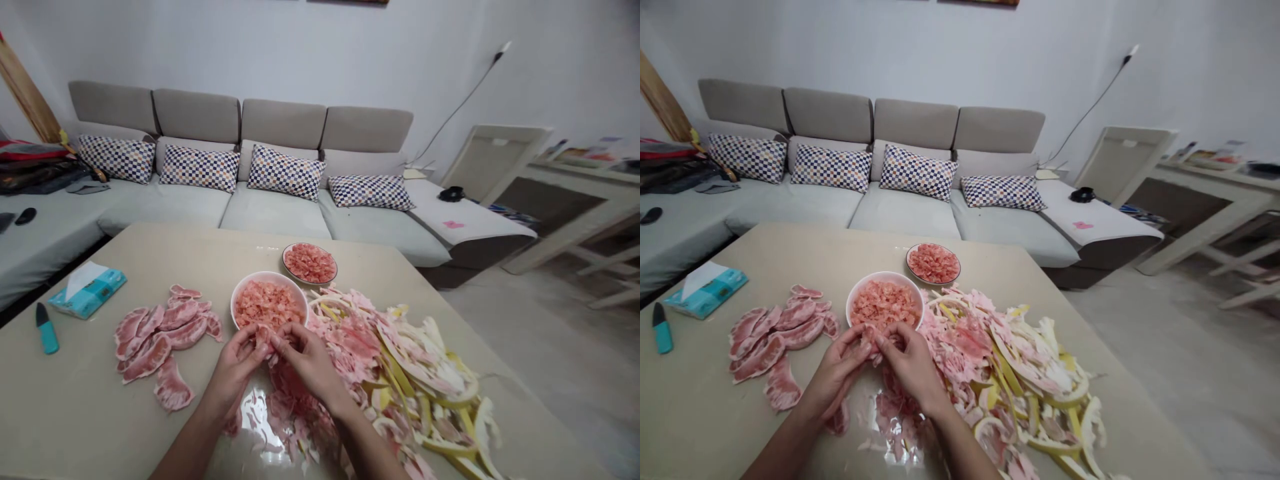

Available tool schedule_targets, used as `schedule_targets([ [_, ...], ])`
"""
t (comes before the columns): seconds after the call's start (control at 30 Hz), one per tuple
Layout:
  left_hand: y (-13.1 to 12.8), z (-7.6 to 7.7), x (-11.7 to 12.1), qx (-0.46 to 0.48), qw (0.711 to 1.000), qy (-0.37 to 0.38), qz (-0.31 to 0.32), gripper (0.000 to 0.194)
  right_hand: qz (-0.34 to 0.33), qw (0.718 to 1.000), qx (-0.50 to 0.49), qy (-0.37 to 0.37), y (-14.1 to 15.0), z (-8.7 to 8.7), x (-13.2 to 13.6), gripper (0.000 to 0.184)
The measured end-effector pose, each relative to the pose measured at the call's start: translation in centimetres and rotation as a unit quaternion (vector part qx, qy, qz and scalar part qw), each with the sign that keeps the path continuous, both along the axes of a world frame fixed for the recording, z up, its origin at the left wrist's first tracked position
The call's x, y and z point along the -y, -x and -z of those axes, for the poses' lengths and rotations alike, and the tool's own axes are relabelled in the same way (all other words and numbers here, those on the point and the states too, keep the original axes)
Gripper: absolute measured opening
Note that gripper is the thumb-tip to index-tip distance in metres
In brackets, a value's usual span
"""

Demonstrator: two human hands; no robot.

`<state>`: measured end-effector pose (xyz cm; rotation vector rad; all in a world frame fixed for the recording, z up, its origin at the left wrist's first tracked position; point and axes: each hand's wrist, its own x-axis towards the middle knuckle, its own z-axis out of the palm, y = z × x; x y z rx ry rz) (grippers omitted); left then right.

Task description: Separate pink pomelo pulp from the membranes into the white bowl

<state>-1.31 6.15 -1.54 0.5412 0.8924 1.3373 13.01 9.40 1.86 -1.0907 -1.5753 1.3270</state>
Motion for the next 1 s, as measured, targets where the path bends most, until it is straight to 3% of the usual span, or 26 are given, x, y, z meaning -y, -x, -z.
schedule_targets([
  [0.13, -0.1, 0.5, -0.1, -0.020, 0.999, -0.044, 0.015, 0.040, 0.008, 0.999, -0.030, 0.037, 0.0, 0.5, 0.2, 0.027],
  [0.33, 0.0, 0.8, -0.4, -0.032, 0.996, -0.081, -0.028, 0.042, -0.031, 0.989, -0.077, 0.124, 0.3, 1.6, 0.6, 0.035],
  [0.53, -0.3, 0.7, -0.2, 0.008, 0.997, -0.070, -0.038, 0.044, 0.024, 0.999, 0.028, 0.024, 1.0, 1.6, 0.9, 0.023],
  [0.77, -0.9, 0.4, 0.0, 0.022, 0.998, -0.042, -0.042, 0.047, 0.073, 0.983, 0.152, -0.067, 1.2, 2.0, 1.1, 0.014],
  [1.0, -0.6, 0.0, -0.1, -0.120, 0.992, -0.036, -0.027, 0.033, 0.086, 0.959, 0.245, -0.109, 1.1, 1.1, 1.2, 0.016],
])
